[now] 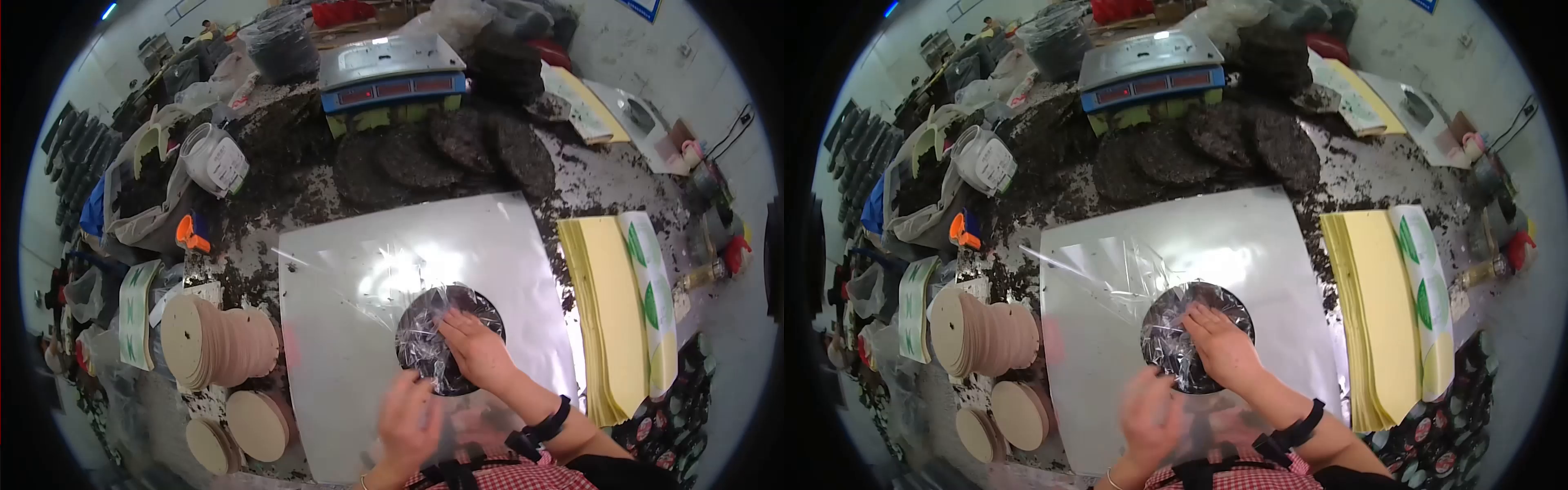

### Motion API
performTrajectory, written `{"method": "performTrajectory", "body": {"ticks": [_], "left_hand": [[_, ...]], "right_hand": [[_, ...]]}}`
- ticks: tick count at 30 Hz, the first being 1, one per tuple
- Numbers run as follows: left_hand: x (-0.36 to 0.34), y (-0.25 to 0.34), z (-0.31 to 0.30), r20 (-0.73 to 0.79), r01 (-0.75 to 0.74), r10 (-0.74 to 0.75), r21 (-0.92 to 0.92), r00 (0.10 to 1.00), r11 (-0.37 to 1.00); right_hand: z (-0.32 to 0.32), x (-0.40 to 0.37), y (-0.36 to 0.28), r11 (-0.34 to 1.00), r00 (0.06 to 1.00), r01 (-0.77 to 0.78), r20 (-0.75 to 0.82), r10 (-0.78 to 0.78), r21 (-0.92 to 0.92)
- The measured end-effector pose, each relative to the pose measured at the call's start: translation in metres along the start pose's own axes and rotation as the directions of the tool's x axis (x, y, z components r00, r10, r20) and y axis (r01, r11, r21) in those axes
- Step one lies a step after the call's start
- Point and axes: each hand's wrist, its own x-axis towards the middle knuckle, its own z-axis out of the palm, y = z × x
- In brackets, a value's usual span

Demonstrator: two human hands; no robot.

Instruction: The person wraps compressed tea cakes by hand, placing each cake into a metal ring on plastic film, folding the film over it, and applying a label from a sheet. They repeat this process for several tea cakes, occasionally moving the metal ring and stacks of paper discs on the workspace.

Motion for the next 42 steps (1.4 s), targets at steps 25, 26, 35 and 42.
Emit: {"method": "performTrajectory", "body": {"ticks": [25, 26, 35, 42], "left_hand": [[0.067, -0.038, 0.012, 0.225, -0.246, 0.203, 0.185, 0.953, 0.952], [0.062, -0.028, 0.010, 0.182, -0.157, 0.129, 0.154, 0.975, 0.976], [0.057, -0.016, 0.040, 0.146, 0.031, -0.103, 0.428, 0.984, 0.903], [0.059, -0.017, 0.040, 0.315, -0.188, 0.027, 0.495, 0.949, 0.849]], "right_hand": [[0.004, -0.021, -0.011, 0.993, 0.994, -0.099, 0.035, 0.102, -0.059], [0.007, -0.021, -0.010, 0.992, 0.995, -0.063, 0.066, 0.071, -0.113], [-0.035, -0.057, -0.023, 0.990, 0.983, -0.042, 0.174, 0.066, -0.137], [-0.083, -0.097, 0.012, 0.992, 0.982, -0.117, -0.147, 0.123, 0.052]]}}
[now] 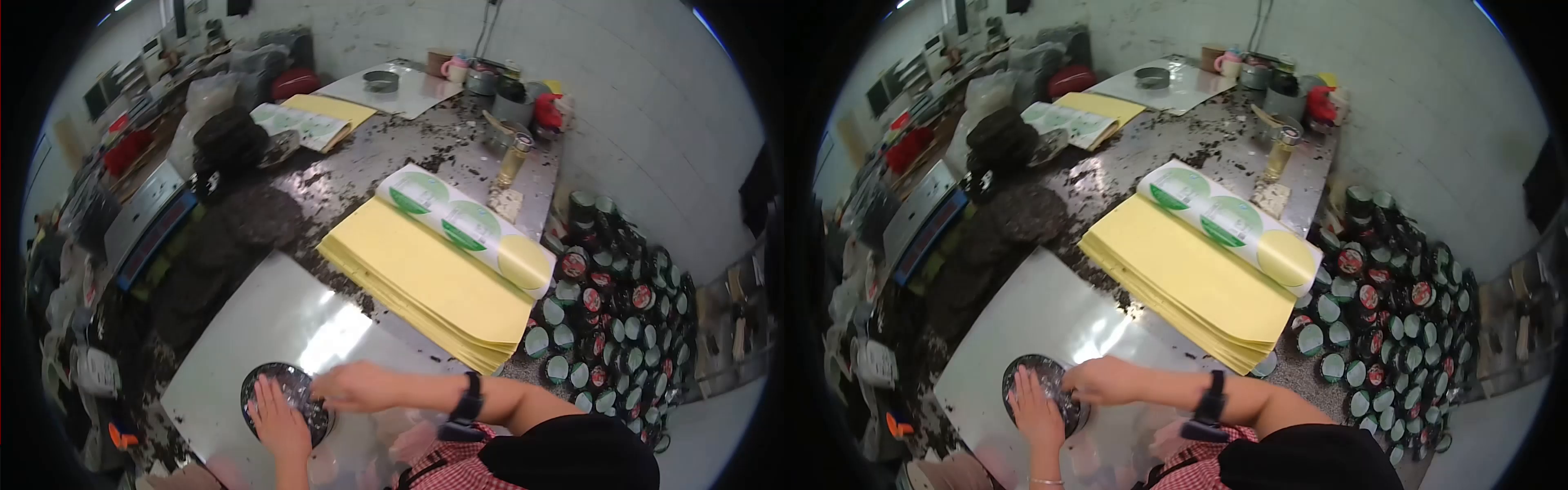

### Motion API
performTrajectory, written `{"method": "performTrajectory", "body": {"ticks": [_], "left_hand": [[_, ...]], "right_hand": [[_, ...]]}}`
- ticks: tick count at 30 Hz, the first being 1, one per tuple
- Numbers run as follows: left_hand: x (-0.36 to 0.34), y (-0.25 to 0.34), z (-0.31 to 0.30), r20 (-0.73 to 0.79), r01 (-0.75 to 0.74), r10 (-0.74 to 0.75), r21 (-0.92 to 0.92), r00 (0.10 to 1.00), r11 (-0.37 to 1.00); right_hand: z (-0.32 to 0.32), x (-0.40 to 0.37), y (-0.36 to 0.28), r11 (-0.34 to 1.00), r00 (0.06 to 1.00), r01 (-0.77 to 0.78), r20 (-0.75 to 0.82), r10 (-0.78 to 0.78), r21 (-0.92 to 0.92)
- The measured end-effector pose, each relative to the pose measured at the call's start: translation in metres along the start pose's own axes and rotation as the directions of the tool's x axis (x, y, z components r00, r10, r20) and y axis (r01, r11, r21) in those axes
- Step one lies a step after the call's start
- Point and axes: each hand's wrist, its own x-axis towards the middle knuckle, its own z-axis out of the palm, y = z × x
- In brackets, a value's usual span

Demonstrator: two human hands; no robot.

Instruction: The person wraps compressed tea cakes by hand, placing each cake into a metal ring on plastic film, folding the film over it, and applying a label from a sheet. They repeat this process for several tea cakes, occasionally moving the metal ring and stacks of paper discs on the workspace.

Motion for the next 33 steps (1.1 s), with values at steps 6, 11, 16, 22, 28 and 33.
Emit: {"method": "performTrajectory", "body": {"ticks": [6, 11, 16, 22, 28, 33], "left_hand": [[0.000, -0.002, -0.006, 0.072, -0.023, 0.023, -0.011, 0.997, 1.000], [0.002, 0.003, -0.014, 0.089, 0.032, -0.025, -0.070, 0.996, 0.997], [0.001, 0.007, -0.017, -0.033, 0.014, -0.018, -0.099, 0.999, 0.995], [-0.001, 0.000, -0.009, -0.143, -0.021, -0.005, -0.174, 0.990, 0.985], [-0.002, 0.000, -0.007, -0.140, -0.023, -0.010, -0.228, 0.990, 0.973], [-0.016, -0.011, 0.016, -0.031, -0.065, 0.058, -0.529, 0.998, 0.846]], "right_hand": [[-0.144, -0.122, 0.217, 0.470, 0.870, -0.461, -0.487, 0.072, -0.753], [-0.131, -0.137, 0.254, 0.540, 0.853, -0.465, -0.517, 0.062, -0.702], [-0.227, -0.184, 0.312, 0.515, 0.446, -0.828, -0.816, 0.367, -0.220], [-0.414, -0.285, 0.321, 0.598, 0.166, -0.438, -0.594, 0.787, 0.671], [-0.043, -0.042, 0.035, 0.982, 0.984, -0.177, -0.019, 0.179, 0.067], [0.051, 0.011, -0.051, 0.979, 0.956, 0.014, 0.288, 0.046, -0.204]]}}
